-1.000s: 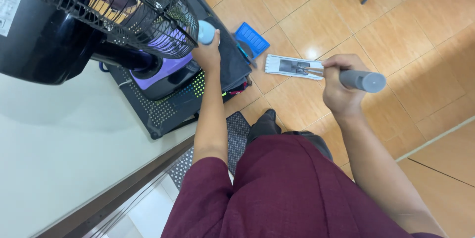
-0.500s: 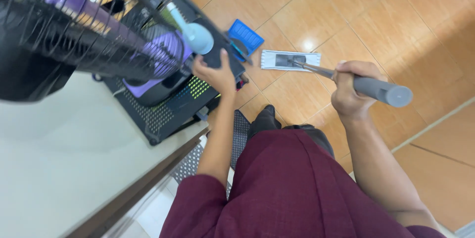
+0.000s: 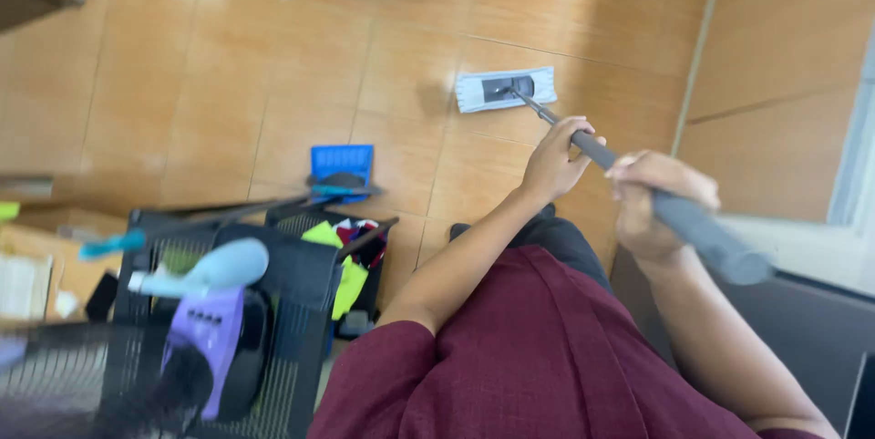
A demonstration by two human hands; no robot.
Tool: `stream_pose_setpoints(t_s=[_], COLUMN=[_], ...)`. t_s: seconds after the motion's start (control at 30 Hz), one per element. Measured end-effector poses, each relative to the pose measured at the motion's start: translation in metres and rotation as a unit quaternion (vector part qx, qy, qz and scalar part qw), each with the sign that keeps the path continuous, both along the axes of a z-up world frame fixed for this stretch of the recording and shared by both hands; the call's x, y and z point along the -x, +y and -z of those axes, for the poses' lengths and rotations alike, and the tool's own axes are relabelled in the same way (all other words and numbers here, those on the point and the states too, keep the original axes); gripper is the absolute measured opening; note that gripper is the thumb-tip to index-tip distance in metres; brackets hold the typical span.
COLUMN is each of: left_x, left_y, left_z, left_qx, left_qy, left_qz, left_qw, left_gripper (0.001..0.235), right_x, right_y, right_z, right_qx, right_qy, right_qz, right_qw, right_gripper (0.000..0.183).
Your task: The person mops a tiled floor using a flat mop and a spray bottle. They move around a dining area, cleaning under chairs and near a refrigerator, and periodically spray the floor with a cleaning solution.
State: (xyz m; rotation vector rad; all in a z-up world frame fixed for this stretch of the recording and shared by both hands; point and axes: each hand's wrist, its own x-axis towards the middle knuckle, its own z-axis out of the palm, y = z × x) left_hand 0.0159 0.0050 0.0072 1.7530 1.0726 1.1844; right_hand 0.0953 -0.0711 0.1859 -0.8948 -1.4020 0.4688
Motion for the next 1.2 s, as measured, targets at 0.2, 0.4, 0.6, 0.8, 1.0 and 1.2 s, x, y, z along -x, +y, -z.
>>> stream_pose_setpoints(t_s=[0.2,0.4,0.6,0.8,1.0,1.2], left_x=[-0.124,-0.164,-0.207,-0.24,-0.275,-0.328], left_y=[-0.008,-0.009,0.011,0.075,0.179,0.313], left_z=[0.179,0.09,0.09,0.129,0.152,0.203], left_qx=[0.471,0.05,0.053,0.072,0.065,0.02], left_qy=[-0.403,0.068,0.09,0.097,0.202,0.193], left_qz=[0.253,0.308,0.331,0.323,0.33,0.244], left_qw=[0.743,0.948,0.938,0.939,0.92,0.95], left_gripper=[0.035,0.029,0.027,0.028,0.03,0.022], right_x=[-0.074,-0.175,-0.232,-0.242,-0.257,-0.293], right_y=[-0.053,-0.101,-0.106,-0.048,0.066,0.215], right_z=[0.042,0.006,0.023,0.06,0.095,0.126], right_qx=[0.243,0.507,0.447,0.479,0.66,0.717], right_qy=[-0.173,-0.075,0.262,0.351,0.426,0.387], right_qz=[0.072,-0.068,-0.262,-0.191,0.091,0.135], right_qw=[0.952,0.856,0.814,0.782,0.612,0.564], right_gripper=[0.014,0.081,0.125,0.088,0.067,0.066])
